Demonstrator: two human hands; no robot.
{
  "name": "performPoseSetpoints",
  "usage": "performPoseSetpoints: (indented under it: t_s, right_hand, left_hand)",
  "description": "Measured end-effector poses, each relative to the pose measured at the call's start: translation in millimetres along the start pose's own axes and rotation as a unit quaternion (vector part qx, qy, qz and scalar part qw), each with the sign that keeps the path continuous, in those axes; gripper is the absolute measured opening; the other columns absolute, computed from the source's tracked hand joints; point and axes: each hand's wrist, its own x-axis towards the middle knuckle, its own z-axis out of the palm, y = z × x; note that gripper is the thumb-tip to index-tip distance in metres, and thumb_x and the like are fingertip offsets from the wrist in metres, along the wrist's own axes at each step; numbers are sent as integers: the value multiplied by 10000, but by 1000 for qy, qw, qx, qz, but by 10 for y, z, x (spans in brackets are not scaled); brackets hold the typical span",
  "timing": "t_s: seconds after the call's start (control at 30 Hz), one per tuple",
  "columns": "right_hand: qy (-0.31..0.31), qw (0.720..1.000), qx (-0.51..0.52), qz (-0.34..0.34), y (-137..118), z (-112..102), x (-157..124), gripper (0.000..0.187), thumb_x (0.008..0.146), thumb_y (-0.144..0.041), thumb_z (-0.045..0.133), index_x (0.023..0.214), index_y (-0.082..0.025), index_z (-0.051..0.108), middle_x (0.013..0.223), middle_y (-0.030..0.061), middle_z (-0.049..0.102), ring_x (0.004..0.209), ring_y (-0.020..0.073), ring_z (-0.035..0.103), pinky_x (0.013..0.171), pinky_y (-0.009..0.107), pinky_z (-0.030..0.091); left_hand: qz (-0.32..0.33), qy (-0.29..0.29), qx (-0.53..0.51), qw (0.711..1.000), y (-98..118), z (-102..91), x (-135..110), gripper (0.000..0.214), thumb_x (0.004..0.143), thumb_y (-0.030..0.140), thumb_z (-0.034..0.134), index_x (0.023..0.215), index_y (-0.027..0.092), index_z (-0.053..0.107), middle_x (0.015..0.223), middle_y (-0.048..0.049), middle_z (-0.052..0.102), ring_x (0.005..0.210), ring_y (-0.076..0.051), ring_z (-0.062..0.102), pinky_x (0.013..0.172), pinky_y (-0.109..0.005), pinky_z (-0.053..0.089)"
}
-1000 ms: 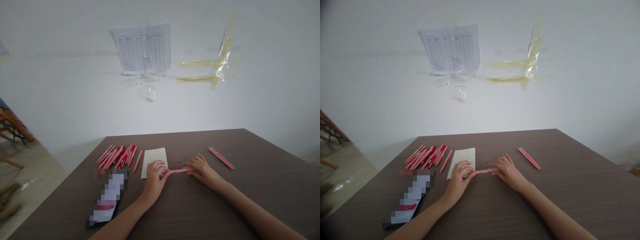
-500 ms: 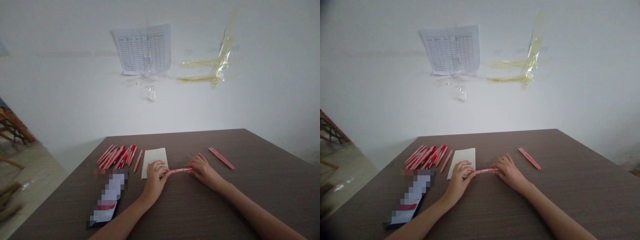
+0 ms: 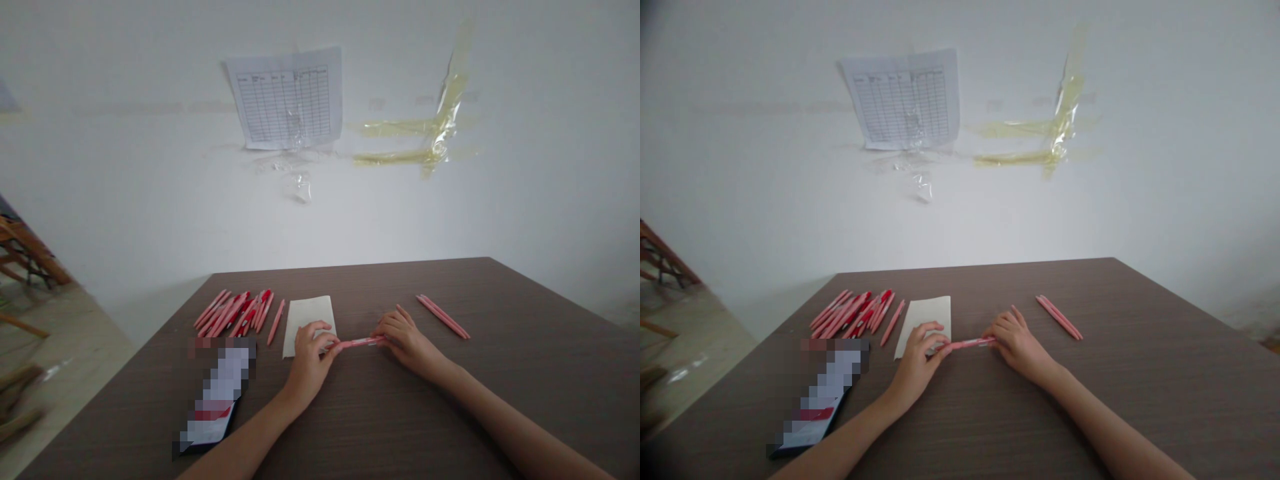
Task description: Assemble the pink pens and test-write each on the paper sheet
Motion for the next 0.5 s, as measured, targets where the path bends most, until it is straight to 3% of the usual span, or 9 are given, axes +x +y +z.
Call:
performPoseSetpoints:
  t_s: [0.17, 0.5]
  right_hand:
    - [14, 999, 28, 14, 25, 22, 0, 172, 943, -188, 478, 981, -242, 637, 985, 53, 661, 1033, 212, 568, 1132, 567, 216]
    - [11, 999, 34, 11, 30, 44, 2, 164, 966, -271, 513, 1046, -270, 656, 1000, 36, 689, 1067, 222, 546, 1137, 583, 189]
  left_hand:
    - [-14, -4, 15, 1000, -28, 27, -10, 36, 813, 238, 723, 848, 237, 730, 1080, -67, 632, 1087, -266, 587, 1002, -537, 439]
    - [-27, -11, 23, 999, -29, 19, -10, 22, 803, 216, 727, 823, 224, 727, 1113, -73, 622, 1119, -279, 574, 1020, -557, 427]
